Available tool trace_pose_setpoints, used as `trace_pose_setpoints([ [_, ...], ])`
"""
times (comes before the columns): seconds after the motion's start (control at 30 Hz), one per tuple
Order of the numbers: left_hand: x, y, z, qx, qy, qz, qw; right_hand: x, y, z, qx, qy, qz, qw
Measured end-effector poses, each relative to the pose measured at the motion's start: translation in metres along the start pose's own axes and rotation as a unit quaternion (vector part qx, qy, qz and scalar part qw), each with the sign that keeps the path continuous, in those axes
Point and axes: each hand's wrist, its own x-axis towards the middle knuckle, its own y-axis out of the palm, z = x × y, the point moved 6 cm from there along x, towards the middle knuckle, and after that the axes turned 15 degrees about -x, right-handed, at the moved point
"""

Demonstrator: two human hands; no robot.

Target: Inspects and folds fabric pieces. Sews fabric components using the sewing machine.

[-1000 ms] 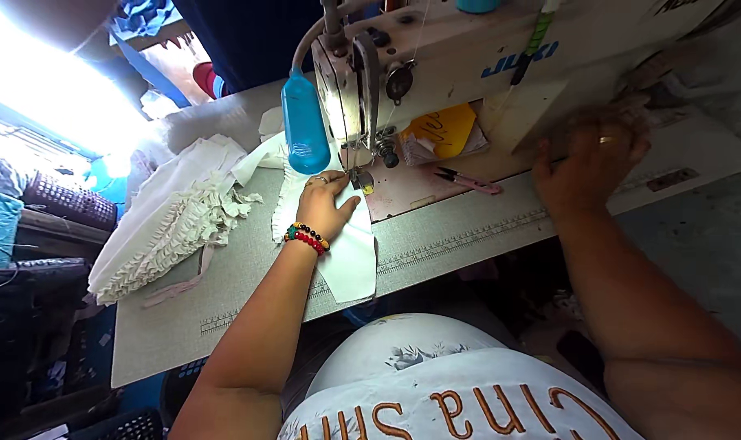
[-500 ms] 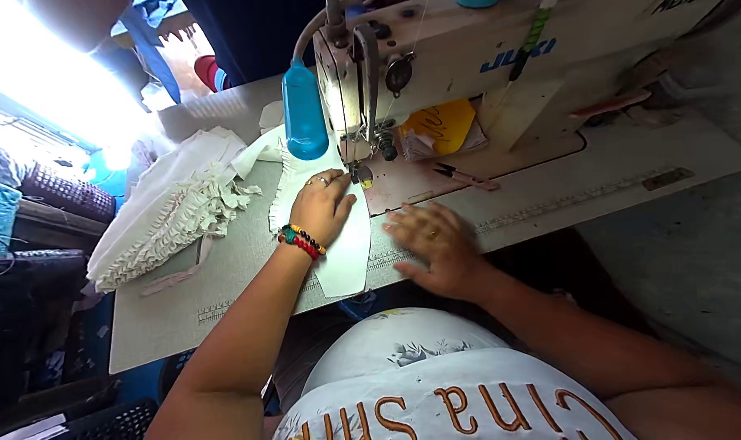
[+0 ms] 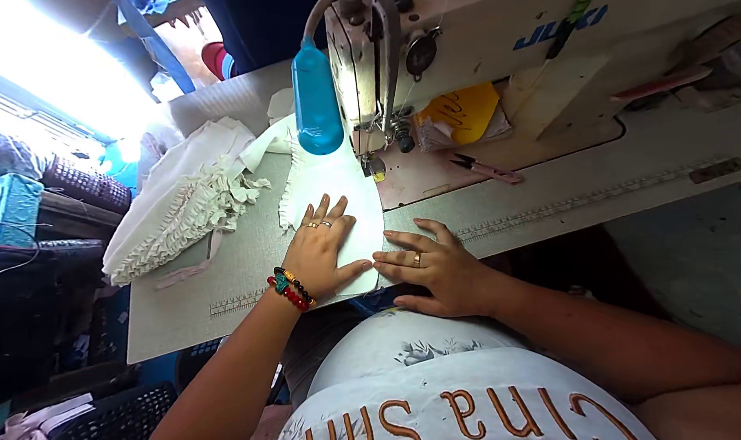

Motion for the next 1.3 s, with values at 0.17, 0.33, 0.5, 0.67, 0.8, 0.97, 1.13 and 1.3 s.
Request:
trace_pose_setpoints([
  [0.17,0.002,0.002,0.000,0.026,-0.011,0.015,0.999,0.002,-0.003,-0.003,0.006,-0.005,0.007,1.000],
  [0.33,0.002,0.002,0.000,0.033,-0.015,0.017,0.999,0.005,-0.004,-0.006,0.005,-0.007,0.014,1.000],
  [0.5,0.002,0.002,0.000,0.038,-0.008,0.005,0.999,0.008,-0.004,-0.009,-0.001,-0.004,0.002,1.000],
  [0.67,0.006,0.002,0.002,0.049,-0.018,0.002,0.999,0.012,-0.004,-0.016,0.007,0.010,0.002,1.000],
  [0.8,0.012,0.000,0.005,0.053,-0.025,-0.004,0.998,0.017,-0.005,-0.022,0.004,0.016,0.008,1.000],
  [0.97,0.021,-0.002,0.007,0.050,-0.042,-0.010,0.998,0.020,-0.009,-0.033,0.006,0.037,-0.010,0.999],
  [1.13,0.028,-0.002,0.009,0.055,-0.066,-0.014,0.996,0.003,-0.027,-0.064,0.012,0.127,-0.084,0.988],
  [1.3,0.036,-0.004,0.013,0.038,-0.085,-0.013,0.996,-0.027,-0.060,-0.111,0.008,0.218,-0.133,0.967],
])
